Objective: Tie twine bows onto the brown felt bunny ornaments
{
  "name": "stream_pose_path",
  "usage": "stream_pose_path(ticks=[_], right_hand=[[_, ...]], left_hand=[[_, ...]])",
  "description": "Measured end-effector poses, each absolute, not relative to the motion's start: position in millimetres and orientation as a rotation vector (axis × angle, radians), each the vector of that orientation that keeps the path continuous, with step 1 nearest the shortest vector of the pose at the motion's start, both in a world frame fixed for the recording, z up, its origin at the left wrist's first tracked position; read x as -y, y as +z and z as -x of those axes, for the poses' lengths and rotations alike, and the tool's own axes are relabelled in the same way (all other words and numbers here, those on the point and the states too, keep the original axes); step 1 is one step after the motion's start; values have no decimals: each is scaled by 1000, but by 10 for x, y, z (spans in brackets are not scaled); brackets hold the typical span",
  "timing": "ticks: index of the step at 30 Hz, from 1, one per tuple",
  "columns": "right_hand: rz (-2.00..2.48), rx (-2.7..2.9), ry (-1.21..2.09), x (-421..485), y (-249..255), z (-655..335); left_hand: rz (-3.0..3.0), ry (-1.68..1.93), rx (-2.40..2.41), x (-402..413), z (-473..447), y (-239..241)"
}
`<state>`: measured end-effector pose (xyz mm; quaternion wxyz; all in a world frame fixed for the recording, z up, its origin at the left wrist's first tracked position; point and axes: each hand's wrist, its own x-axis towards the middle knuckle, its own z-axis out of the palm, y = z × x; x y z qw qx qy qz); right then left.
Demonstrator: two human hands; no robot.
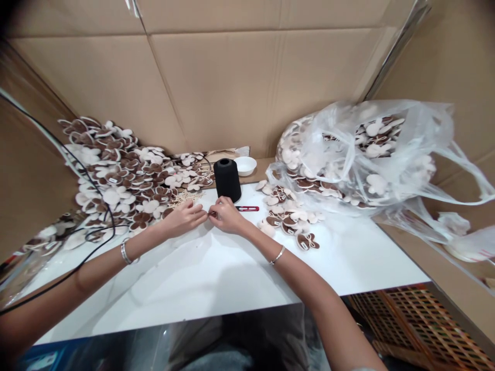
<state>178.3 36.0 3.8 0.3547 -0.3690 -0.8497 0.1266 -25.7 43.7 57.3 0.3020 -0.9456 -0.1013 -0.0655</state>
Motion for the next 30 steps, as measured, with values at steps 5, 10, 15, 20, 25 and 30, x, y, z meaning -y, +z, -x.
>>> stream_pose_path(ticks=[5, 10, 15, 20, 25, 30], right_hand=[[996, 2084, 404, -367, 9, -1784], [1001, 2050, 427, -378, -15, -1769], [986, 2082, 390, -352, -9, -1749], [966, 2075, 443, -322, 25, -1762], [982, 2022, 495, -320, 3, -1751], [1001, 1975, 561, -324, -22, -1731]], left_hand=[[2552, -233, 484, -203, 285, 386], [2710, -514, 1054, -9, 319, 203], [2563, -914, 1139, -68, 285, 108], [2516, -941, 944, -232, 229, 42], [2493, -969, 794, -256, 248, 45], [2445, -935, 663, -261, 308, 14]])
